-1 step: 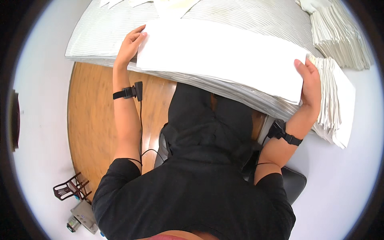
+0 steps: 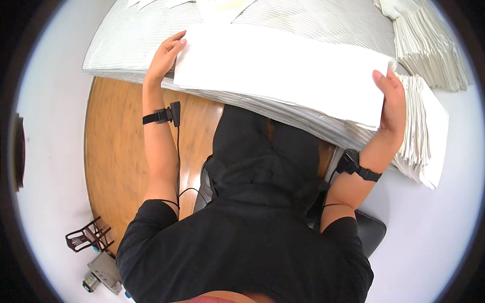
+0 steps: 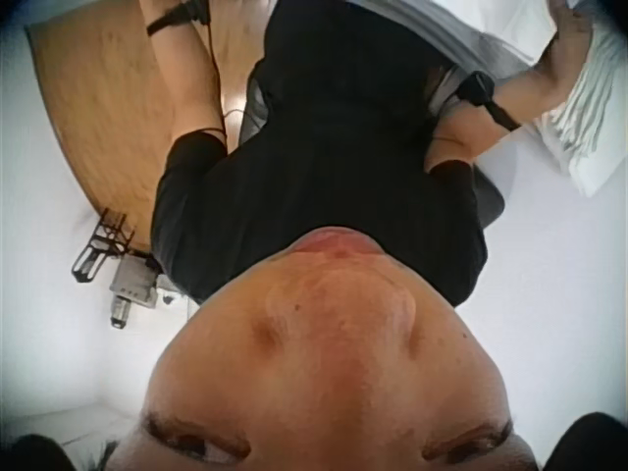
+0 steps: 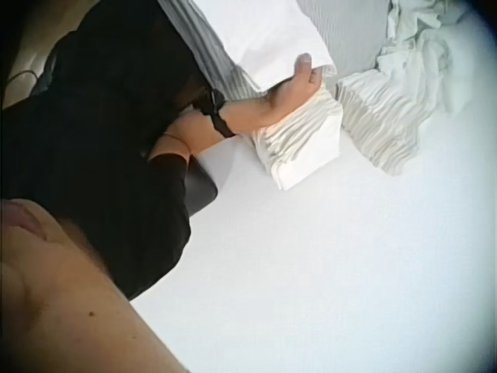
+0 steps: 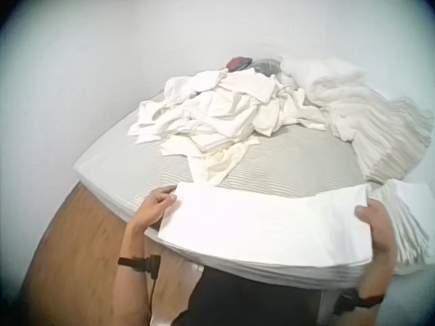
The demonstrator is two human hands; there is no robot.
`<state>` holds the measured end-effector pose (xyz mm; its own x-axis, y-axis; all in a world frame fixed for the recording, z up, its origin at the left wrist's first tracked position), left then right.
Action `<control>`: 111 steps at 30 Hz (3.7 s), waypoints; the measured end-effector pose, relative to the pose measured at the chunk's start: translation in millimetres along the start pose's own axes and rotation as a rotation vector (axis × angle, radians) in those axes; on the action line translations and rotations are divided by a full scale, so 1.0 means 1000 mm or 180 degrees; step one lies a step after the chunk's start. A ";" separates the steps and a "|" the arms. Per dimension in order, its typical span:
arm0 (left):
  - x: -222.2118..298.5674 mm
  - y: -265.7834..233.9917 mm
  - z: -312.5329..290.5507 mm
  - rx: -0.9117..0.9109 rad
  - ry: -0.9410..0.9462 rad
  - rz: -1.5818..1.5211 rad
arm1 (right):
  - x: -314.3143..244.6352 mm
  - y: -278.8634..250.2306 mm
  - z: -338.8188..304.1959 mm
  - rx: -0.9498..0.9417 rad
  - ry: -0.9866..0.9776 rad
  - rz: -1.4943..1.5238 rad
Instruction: Folding a large stack of white pillowcases on a mattress.
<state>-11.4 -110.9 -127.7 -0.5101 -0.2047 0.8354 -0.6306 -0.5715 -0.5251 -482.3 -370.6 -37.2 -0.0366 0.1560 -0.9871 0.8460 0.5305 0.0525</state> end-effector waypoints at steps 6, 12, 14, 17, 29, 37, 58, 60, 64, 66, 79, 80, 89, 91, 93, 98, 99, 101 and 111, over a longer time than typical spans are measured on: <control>0.002 0.008 0.004 -0.0144 0.0364 -0.0070 | -0.042 0.170 0.039 -0.0940 -0.0614 -0.0069; -0.010 -0.004 -0.002 0.0181 0.0249 -0.0333 | 0.042 0.352 0.064 -0.1667 -0.0329 -0.1511; 0.006 0.007 -0.001 -0.0241 0.0558 -0.0465 | 0.093 0.385 0.047 -0.2050 0.0174 -0.1691; -0.005 -0.001 -0.003 0.0049 0.0565 -0.0054 | 0.090 0.397 0.022 -0.1927 -0.0205 -0.2044; 0.013 0.001 -0.005 0.0231 0.0446 0.0842 | 0.030 0.215 -0.012 -0.0837 -0.0937 -0.1669; -0.002 0.001 -0.006 -0.0110 0.0032 -0.0199 | 0.079 0.115 0.028 0.0416 -0.0689 -0.1299; -0.006 0.006 -0.003 0.0091 -0.0856 -0.0060 | 0.065 0.124 0.022 -0.0222 -0.0640 -0.2263; 0.010 0.013 -0.005 0.0185 -0.0485 -0.0088 | 0.059 0.123 0.011 -0.0234 -0.0790 -0.2143; 0.061 0.011 -0.016 0.0548 0.0376 0.1618 | 0.051 0.151 -0.046 -0.0891 -0.1093 -0.1798; 0.085 0.019 -0.015 0.0517 0.0736 0.1697 | 0.065 0.172 -0.081 -0.1622 -0.1107 -0.1691; 0.192 0.165 0.052 -0.1381 0.1098 0.0979 | 0.049 0.150 -0.058 -0.0587 -0.1277 -0.1161; 0.194 0.171 0.059 -0.1402 0.1117 0.0968 | 0.053 0.147 -0.049 -0.0558 -0.1271 -0.1169; 0.149 0.222 0.096 -0.2479 -0.0054 0.1566 | 0.067 0.133 -0.031 -0.0469 -0.0776 -0.1051; 0.151 0.218 0.092 -0.2551 -0.0290 0.1519 | 0.070 0.130 -0.030 -0.0445 -0.0780 -0.0989; 0.144 0.219 0.093 -0.2634 -0.0362 0.1354 | 0.068 0.130 -0.031 -0.0490 -0.0822 -0.1016; 0.135 0.215 0.097 -0.2671 -0.0492 0.1933 | 0.070 0.130 -0.029 -0.0513 -0.0912 -0.1008; 0.135 0.216 0.095 -0.2808 -0.0500 0.1749 | 0.070 0.130 -0.030 -0.0509 -0.0932 -0.0982; 0.134 0.217 0.093 -0.2941 -0.0503 0.1568 | 0.068 0.130 -0.030 -0.0501 -0.0919 -0.0989; 0.142 0.215 0.072 -0.2414 -0.0152 0.0446 | 0.068 0.134 -0.025 -0.0321 -0.0798 -0.1289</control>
<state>-177.7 -320.1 -110.6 -0.5997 -0.2788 0.7501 -0.7991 0.1596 -0.5796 -384.7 -267.6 -93.9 -0.2126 -0.2788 -0.9365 0.7340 0.5871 -0.3414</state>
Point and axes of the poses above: each hand's wrist, its own z-axis towards the middle knuckle, its own y-axis out of the palm, x = y × z, the point moved 10 cm from there along z, towards the middle knuckle, and after that the axes turned 2 degrees about y, right-handed, at the moved point
